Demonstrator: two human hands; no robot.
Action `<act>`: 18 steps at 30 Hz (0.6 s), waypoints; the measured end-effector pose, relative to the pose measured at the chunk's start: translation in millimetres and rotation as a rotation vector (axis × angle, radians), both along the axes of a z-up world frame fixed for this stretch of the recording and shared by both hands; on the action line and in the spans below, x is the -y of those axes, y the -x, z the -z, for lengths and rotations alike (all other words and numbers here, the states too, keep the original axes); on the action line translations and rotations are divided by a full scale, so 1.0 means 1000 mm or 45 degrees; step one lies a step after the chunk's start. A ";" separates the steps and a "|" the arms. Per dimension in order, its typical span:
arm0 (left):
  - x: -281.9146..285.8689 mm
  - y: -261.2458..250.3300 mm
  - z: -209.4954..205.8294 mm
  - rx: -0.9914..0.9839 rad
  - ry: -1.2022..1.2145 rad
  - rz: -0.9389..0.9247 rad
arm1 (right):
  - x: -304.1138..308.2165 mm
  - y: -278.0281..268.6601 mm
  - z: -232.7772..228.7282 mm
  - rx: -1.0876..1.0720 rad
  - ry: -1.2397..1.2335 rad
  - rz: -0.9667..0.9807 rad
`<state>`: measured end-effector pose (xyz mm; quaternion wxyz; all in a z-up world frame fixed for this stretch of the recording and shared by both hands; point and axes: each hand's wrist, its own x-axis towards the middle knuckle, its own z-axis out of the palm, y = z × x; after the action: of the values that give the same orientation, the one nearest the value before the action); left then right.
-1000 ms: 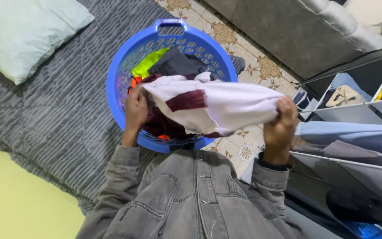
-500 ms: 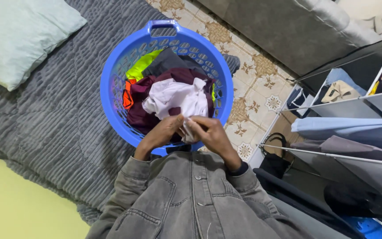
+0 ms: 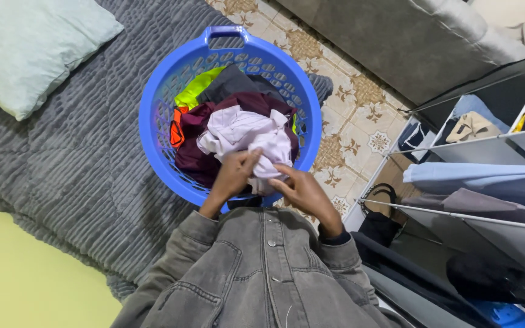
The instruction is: The person folds clothes by hand and places them into a laundry basket, retrieving additional garments from a shelf organizer.
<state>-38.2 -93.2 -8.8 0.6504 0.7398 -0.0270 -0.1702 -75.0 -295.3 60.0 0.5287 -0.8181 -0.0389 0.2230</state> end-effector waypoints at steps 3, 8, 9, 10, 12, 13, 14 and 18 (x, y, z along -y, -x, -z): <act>-0.012 -0.001 -0.006 -0.052 0.002 -0.011 | 0.013 -0.001 -0.004 -0.180 0.166 0.067; -0.003 0.004 -0.016 0.094 -0.189 0.083 | 0.029 -0.003 0.002 0.039 -0.281 0.222; 0.005 0.007 -0.020 0.132 -0.118 0.117 | 0.028 -0.003 0.008 0.094 -0.289 0.146; 0.014 0.010 -0.024 0.173 -0.048 0.154 | 0.027 -0.006 0.016 0.154 -0.298 0.073; 0.026 0.012 -0.036 0.310 -0.008 0.277 | 0.027 -0.008 0.033 0.190 -0.187 -0.009; 0.030 0.013 -0.042 0.405 -0.039 0.363 | 0.029 -0.010 0.043 0.167 -0.069 -0.017; 0.034 0.010 -0.046 0.506 -0.067 0.451 | 0.032 -0.011 0.053 0.147 0.052 -0.024; 0.045 0.014 -0.050 0.669 -0.226 0.504 | 0.044 0.004 0.115 0.013 -0.412 0.165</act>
<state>-52.6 -138.3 40.7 0.5084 0.7926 -0.3218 -0.0984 -79.0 -339.7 -55.3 0.6665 -0.7242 -0.0241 0.1750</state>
